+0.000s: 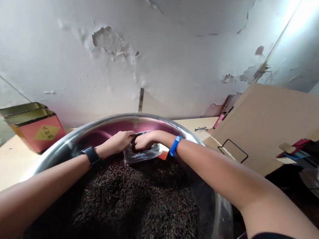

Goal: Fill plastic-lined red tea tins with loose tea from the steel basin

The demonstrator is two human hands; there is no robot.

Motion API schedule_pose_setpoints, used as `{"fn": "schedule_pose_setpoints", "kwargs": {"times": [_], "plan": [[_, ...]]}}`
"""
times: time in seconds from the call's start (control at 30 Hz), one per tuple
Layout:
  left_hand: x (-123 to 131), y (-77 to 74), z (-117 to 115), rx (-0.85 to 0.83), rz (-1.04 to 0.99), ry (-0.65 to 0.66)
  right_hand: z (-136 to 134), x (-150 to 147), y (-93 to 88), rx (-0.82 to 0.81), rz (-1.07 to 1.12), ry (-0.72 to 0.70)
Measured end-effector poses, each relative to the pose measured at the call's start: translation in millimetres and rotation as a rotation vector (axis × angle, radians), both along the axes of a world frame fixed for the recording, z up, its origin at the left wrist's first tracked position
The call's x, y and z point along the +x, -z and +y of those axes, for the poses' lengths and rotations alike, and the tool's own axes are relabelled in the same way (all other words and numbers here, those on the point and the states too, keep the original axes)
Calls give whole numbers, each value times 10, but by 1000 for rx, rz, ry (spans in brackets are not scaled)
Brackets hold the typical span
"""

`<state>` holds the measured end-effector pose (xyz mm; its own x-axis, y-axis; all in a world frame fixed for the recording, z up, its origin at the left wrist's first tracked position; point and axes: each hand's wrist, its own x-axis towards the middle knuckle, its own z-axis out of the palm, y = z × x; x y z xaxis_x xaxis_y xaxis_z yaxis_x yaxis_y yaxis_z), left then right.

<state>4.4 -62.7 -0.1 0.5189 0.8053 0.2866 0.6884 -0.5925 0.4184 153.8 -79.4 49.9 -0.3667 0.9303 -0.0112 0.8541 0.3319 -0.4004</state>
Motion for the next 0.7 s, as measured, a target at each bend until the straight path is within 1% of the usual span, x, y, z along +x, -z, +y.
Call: {"fn": "schedule_pose_setpoints", "kwargs": {"times": [0.03, 0.07, 0.1, 0.13, 0.17, 0.2, 0.23, 0.33, 0.37, 0.4, 0.43, 0.5, 0.6, 0.63, 0.67, 0.7], "plan": [[-12, 2, 22, 2, 0, -8, -18, 85, -105, -18, -14, -62], [-22, 4, 39, 5, -10, -15, -32, 172, -186, 10, -8, -107], [-29, 6, 48, 6, -33, -23, -39, 254, -231, 92, 22, -119], [-31, 9, 49, 5, -71, -31, -36, 329, -231, 214, 70, -97], [-28, 11, 42, 3, -119, -38, -19, 393, -185, 330, 120, -59], [-20, 12, 28, 7, -171, -37, 11, 443, -96, 397, 168, -12], [-7, 12, 8, 20, -215, -26, 54, 480, 23, 390, 216, 35], [47, 3, -59, 88, -267, 29, 208, 528, 413, 150, 343, 78], [64, -4, -77, 111, -258, 43, 247, 531, 501, 99, 380, 91], [77, -11, -90, 130, -245, 51, 270, 533, 550, 78, 405, 104], [85, -20, -99, 145, -232, 58, 272, 534, 558, 92, 417, 111], [84, -40, -104, 164, -209, 78, 209, 535, 461, 203, 434, 100], [48, -77, -92, 144, -157, 131, -33, 512, 174, 473, 454, -9], [31, -92, -83, 129, -143, 141, -135, 490, 84, 522, 451, -52], [14, -107, -73, 111, -137, 142, -235, 459, 11, 533, 446, -85], [-3, -121, -62, 88, -141, 134, -328, 418, -38, 498, 436, -125]]}}
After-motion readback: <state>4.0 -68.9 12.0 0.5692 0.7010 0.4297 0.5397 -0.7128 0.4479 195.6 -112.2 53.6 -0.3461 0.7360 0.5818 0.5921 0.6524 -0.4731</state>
